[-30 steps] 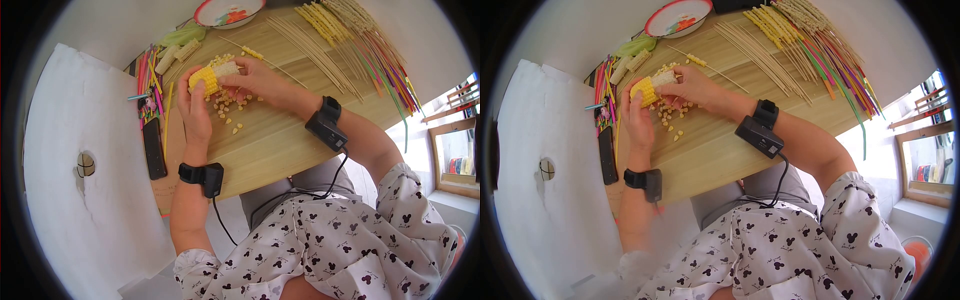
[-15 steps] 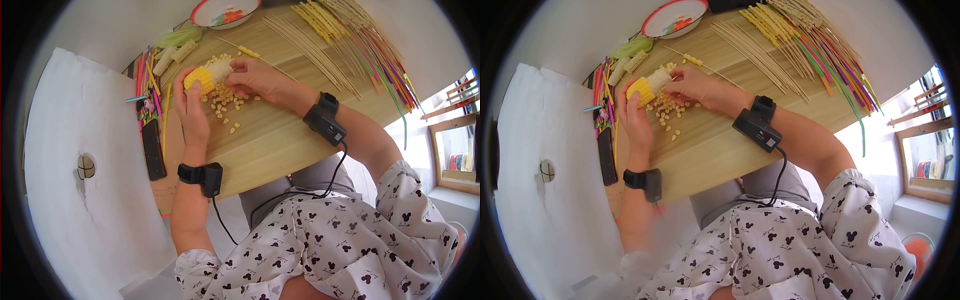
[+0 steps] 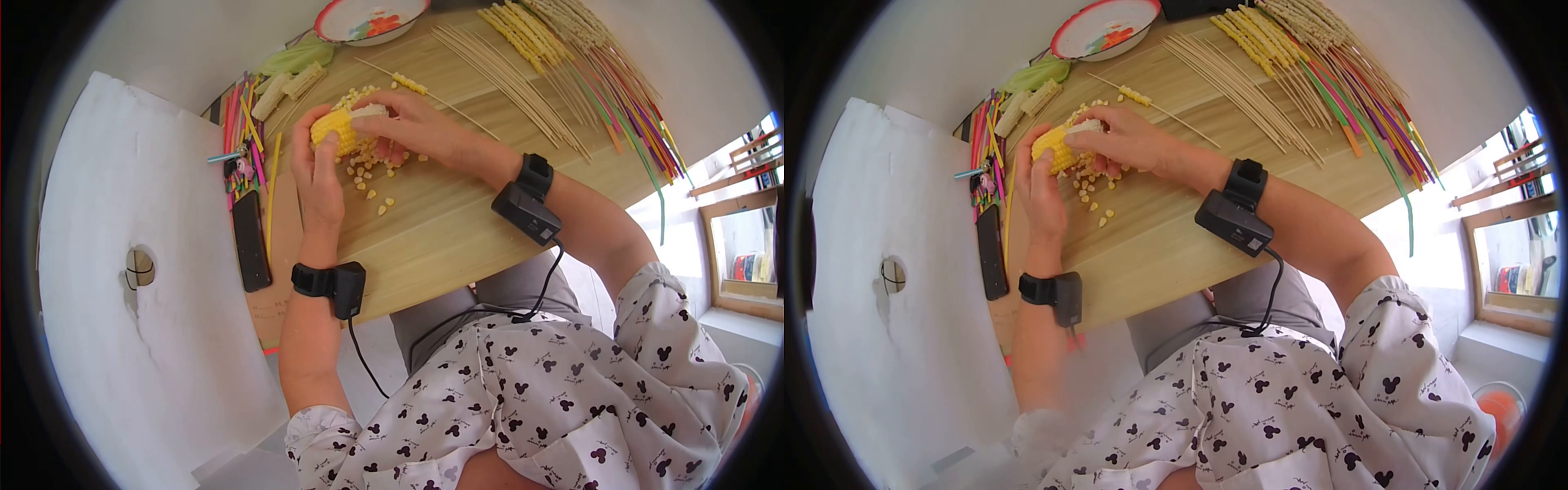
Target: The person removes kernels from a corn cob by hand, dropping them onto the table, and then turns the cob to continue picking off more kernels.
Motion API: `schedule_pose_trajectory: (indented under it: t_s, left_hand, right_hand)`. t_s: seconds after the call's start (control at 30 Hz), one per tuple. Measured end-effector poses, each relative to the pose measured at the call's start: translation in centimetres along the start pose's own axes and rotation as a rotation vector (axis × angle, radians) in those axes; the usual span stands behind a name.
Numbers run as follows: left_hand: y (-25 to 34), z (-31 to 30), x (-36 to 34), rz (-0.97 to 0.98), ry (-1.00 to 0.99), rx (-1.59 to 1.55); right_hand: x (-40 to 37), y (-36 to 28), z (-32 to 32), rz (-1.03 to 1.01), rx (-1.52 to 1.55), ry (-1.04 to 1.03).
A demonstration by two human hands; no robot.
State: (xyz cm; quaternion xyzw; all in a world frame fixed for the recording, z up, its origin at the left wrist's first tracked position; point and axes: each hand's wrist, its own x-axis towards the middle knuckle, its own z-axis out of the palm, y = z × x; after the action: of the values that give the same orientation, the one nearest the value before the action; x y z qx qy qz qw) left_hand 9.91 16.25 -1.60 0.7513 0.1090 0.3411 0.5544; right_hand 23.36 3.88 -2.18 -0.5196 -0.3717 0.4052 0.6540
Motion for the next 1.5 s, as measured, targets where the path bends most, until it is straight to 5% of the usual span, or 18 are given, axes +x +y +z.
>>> schedule_pose_trajectory:
  t_s: [0.5, 0.77, 1.17, 1.5]
  left_hand:
    - [-0.4, -0.3, 0.2, -0.008, -0.025, -0.111]
    - [0.0, -0.1, 0.0, -0.182, -0.030, -0.084]
    - [0.6, 0.6, -0.5, 0.142, -0.012, 0.127]
    - [-0.1, 0.1, 0.1, -0.028, 0.050, -0.051]
  right_hand:
    - [0.3, 0.7, -0.1, -0.129, -0.118, -0.078]
    - [0.5, 1.2, 0.0, -0.194, -0.046, -0.056]
    - [1.0, 1.4, -0.8, 0.110, 0.265, 0.002]
    - [1.0, 1.4, -1.0, 0.129, 0.314, 0.095]
